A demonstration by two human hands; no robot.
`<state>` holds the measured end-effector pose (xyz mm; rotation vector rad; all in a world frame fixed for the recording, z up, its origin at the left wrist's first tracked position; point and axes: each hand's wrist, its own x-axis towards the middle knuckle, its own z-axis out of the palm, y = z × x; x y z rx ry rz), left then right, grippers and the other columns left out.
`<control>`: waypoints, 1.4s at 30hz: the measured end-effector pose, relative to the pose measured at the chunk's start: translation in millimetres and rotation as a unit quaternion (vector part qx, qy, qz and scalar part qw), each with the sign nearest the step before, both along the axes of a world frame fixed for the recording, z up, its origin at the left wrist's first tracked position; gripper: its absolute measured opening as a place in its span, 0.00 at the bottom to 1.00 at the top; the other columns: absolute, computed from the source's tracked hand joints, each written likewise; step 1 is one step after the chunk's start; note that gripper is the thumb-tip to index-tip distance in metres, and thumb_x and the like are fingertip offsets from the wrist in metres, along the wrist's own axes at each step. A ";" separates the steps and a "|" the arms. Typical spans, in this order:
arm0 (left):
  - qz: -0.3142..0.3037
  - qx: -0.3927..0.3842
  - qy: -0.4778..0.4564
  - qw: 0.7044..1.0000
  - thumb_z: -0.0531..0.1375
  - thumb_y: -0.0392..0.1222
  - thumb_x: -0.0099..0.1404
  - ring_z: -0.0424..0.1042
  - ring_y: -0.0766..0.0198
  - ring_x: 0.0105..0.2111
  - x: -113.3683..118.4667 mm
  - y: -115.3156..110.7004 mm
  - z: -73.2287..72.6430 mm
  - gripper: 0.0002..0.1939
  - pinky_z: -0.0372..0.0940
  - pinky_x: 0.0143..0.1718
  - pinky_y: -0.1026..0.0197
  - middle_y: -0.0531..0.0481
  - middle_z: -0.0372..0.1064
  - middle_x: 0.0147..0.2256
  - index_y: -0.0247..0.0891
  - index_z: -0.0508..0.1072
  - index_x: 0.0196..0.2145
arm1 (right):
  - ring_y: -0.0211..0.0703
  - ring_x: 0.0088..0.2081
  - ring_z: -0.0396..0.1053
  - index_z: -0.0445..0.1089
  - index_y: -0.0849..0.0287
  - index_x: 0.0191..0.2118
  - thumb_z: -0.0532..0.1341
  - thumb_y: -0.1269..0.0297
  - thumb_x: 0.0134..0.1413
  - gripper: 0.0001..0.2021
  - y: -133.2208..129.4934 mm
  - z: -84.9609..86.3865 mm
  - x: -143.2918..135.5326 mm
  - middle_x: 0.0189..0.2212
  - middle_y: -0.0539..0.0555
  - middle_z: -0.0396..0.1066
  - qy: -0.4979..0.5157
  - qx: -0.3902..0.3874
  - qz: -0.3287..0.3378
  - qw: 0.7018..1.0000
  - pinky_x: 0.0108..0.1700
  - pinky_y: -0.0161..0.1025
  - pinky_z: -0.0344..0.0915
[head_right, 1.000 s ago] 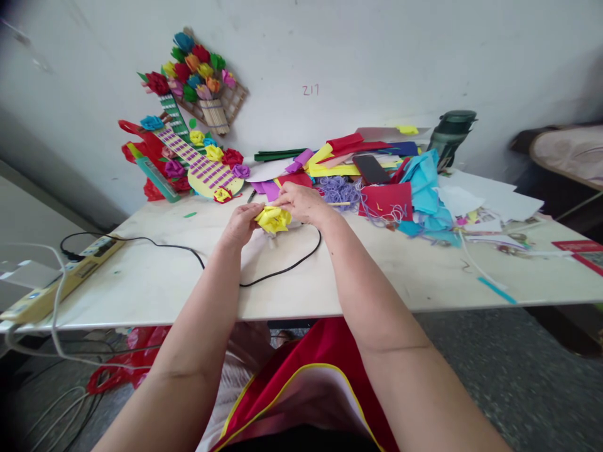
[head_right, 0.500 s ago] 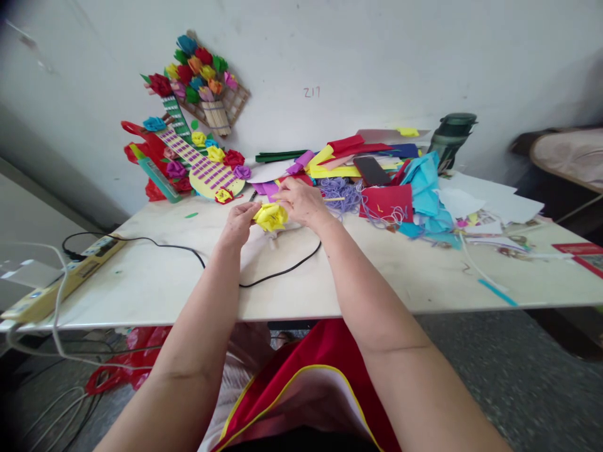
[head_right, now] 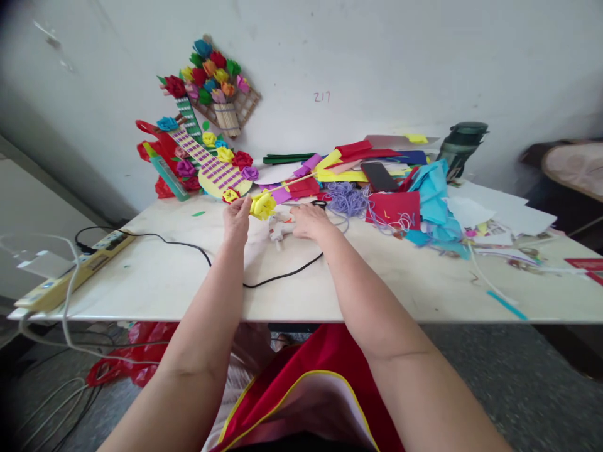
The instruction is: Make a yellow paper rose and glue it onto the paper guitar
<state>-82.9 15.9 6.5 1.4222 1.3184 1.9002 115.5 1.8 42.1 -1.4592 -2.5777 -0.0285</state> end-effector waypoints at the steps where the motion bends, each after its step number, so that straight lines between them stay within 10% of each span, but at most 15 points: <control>1: 0.004 0.001 0.006 1.000 0.59 0.54 0.59 0.60 0.68 0.24 0.2 -0.6 0.2 0.18 0.57 0.28 0.65 0.54 0.60 0.20 0.36 0.70 0.23 | 0.58 0.53 0.66 0.65 0.62 0.57 0.57 0.69 0.47 0.28 0.4 -2.9 -2.4 0.54 0.64 0.68 -0.013 -0.010 -0.001 1.000 0.51 0.47 0.62; 10: 0.020 -0.010 0.034 0.999 0.58 0.55 0.60 0.61 0.67 0.25 0.8 -1.7 0.3 0.19 0.56 0.29 0.64 0.53 0.61 0.21 0.35 0.72 0.25 | 0.56 0.50 0.70 0.70 0.59 0.51 0.57 0.66 0.48 0.22 -0.5 -12.4 -13.9 0.47 0.62 0.73 -0.035 -0.004 -0.013 0.999 0.45 0.45 0.66; 20: 0.011 -0.013 -0.009 1.000 0.60 0.53 0.58 0.60 0.68 0.25 3.0 -5.2 4.7 0.17 0.57 0.28 0.64 0.54 0.61 0.20 0.36 0.71 0.23 | 0.49 0.37 0.73 0.77 0.57 0.37 0.64 0.56 0.40 0.15 13.2 19.2 48.5 0.33 0.54 0.77 0.104 -0.041 -0.054 0.992 0.35 0.38 0.64; 27: -0.022 -0.029 -0.016 0.999 0.61 0.54 0.58 0.59 0.68 0.24 5.7 -9.3 7.1 0.18 0.55 0.25 0.65 0.54 0.58 0.19 0.36 0.70 0.21 | 0.32 0.18 0.56 0.69 0.62 0.24 0.68 0.56 0.37 0.14 6.2 24.2 67.2 0.19 0.50 0.67 0.425 -0.175 0.020 0.888 0.21 0.34 0.55; 32: -0.077 -0.049 -0.011 0.996 0.63 0.55 0.55 0.61 0.68 0.24 9.3 -11.0 6.3 0.17 0.57 0.27 0.65 0.54 0.63 0.21 0.36 0.73 0.24 | 0.30 0.18 0.54 0.69 0.62 0.24 0.70 0.54 0.34 0.17 -0.4 26.4 54.7 0.18 0.48 0.65 0.485 -0.158 0.057 0.859 0.20 0.33 0.52; 42: -0.135 -0.063 0.015 0.989 0.62 0.57 0.55 0.67 0.66 0.28 12.1 -13.1 4.3 0.20 0.61 0.31 0.65 0.51 0.70 0.26 0.35 0.76 0.29 | 0.48 0.38 0.74 0.76 0.63 0.34 0.70 0.60 0.37 0.15 10.4 20.4 49.6 0.32 0.54 0.76 0.417 -0.066 0.025 0.906 0.41 0.41 0.69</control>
